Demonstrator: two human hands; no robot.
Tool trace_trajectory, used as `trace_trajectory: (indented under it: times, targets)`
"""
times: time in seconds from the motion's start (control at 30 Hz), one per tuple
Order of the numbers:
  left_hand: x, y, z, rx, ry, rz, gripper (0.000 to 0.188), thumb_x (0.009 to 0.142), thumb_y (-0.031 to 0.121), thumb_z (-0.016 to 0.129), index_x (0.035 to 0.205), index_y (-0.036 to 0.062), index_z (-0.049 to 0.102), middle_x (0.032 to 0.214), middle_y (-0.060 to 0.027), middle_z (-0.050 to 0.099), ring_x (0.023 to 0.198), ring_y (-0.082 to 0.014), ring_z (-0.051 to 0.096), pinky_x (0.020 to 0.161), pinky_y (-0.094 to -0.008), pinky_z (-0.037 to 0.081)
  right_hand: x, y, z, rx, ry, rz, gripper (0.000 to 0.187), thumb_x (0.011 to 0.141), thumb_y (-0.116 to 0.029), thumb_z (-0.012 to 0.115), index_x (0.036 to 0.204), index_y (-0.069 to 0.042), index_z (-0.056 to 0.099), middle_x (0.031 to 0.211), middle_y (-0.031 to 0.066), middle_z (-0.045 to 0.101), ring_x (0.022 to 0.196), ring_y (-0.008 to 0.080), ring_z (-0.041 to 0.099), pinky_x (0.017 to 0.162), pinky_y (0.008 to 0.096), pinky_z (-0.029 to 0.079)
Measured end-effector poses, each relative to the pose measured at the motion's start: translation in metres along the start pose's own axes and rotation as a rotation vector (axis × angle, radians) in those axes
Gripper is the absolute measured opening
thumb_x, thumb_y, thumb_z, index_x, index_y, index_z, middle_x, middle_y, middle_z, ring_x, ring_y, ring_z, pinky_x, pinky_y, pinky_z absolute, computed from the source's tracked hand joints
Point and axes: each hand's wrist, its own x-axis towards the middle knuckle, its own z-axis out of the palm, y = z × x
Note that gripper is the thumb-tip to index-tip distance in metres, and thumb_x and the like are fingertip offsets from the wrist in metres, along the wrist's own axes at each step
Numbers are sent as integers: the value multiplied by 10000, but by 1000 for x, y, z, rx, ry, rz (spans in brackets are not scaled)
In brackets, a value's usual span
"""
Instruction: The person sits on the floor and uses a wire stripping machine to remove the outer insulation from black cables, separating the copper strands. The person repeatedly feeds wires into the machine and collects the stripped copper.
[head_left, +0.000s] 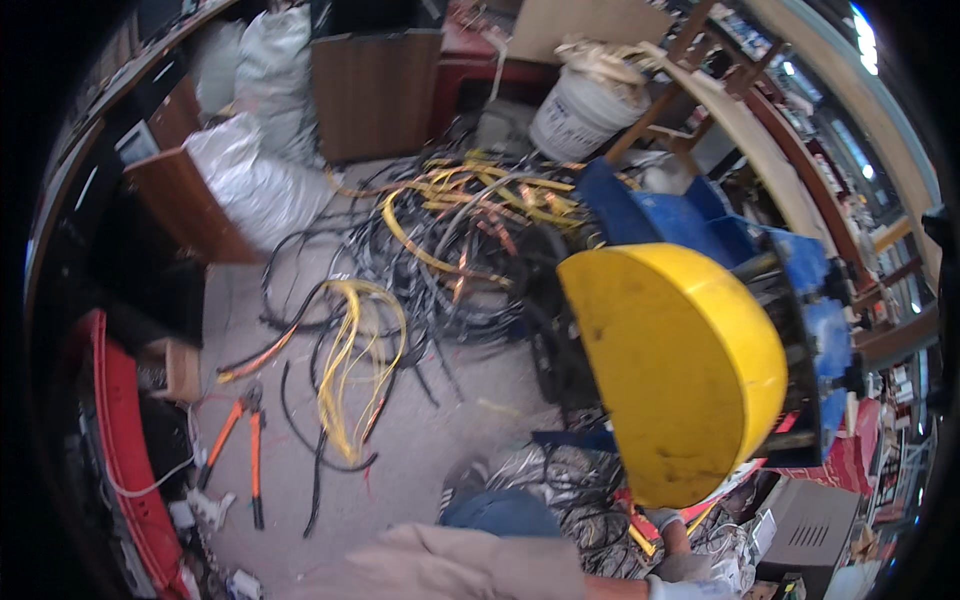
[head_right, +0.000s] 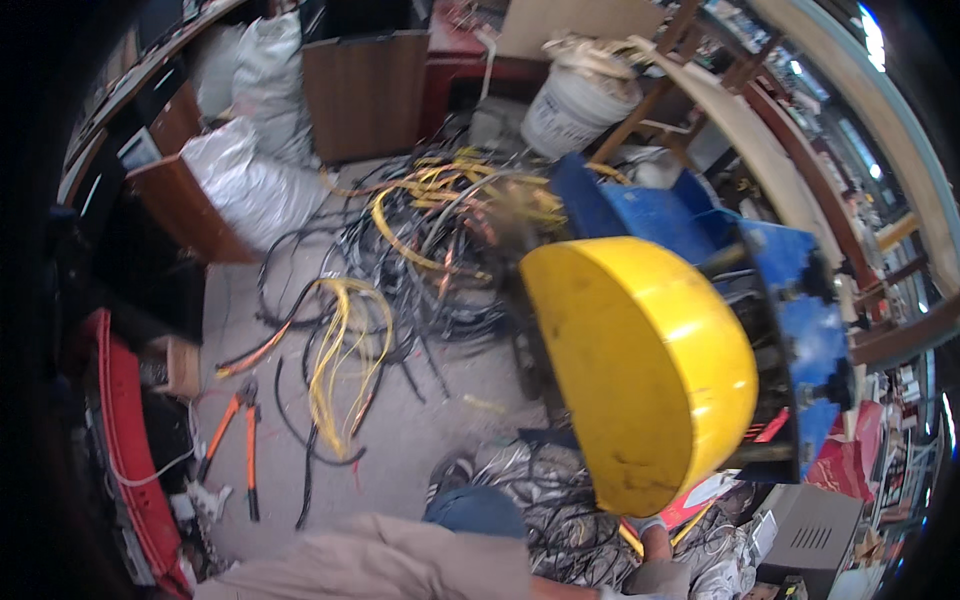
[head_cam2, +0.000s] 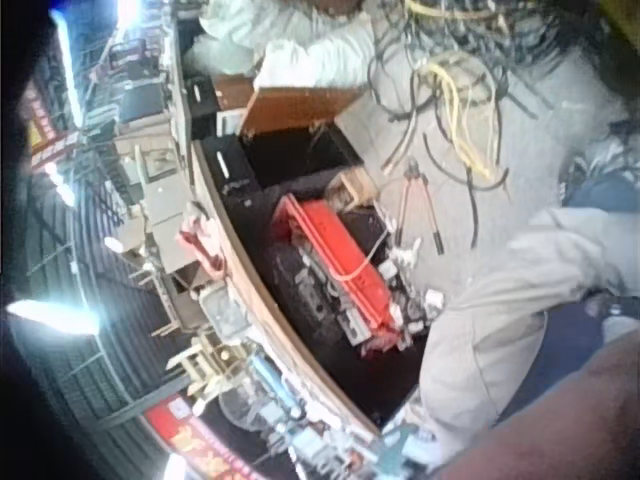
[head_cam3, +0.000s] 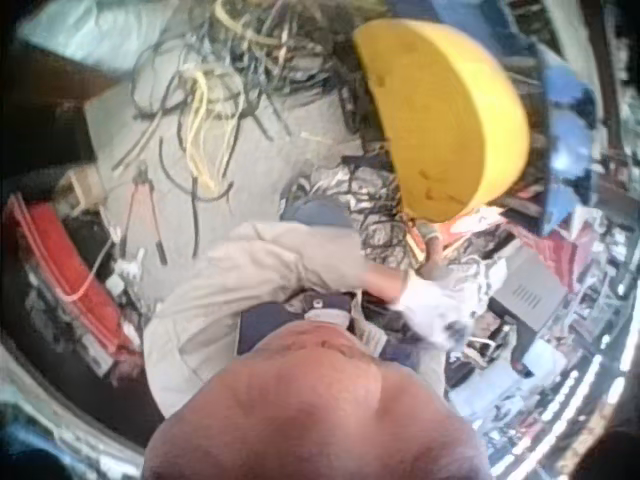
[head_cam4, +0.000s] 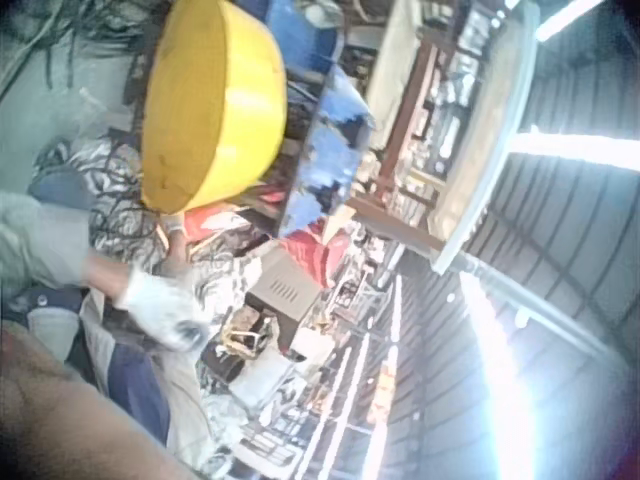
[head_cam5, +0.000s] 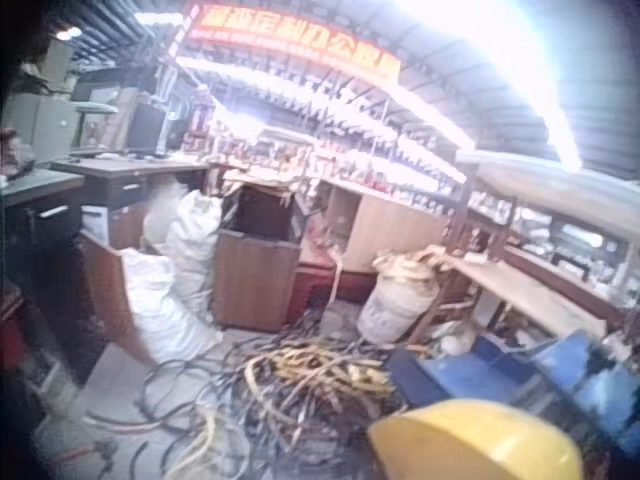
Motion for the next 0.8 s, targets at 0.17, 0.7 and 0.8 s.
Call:
trace_trajectory:
  times: [0.17, 0.7, 0.8]
  targets:
    - [-187, 40, -122, -43, -9, -183, 363, 882, 239, 717, 1156, 5, 669, 1039, -158, 710, 986, -253, 671, 879, -380, 526, 8, 31, 20, -122, -66, -24, 309, 927, -323, 672, 1048, -43, 722, 931, 131, 759, 785, 260, 725, 699, 392, 561]
    - [-427, -145, -617, 469, 2008, -359, 382, 880, 118, 639, 1261, 91, 638, 1117, -97, 694, 986, -244, 650, 873, -355, 513, -76, -33, 92, -276, -43, 326, 425, 856, -302, 752, 1193, -47, 701, 1058, 157, 748, 976, 260, 722, 892, 363, 556]
    - [-424, -154, -623, 711, 1977, -702, 606, 846, 226, 724, 1411, 87, 555, 1286, -155, 661, 1142, -286, 643, 960, -382, 504, -78, -45, 95, -282, -40, 334, 423, 861, -303, 750, 1193, -45, 697, 1052, 161, 745, 965, 274, 718, 885, 370, 555]
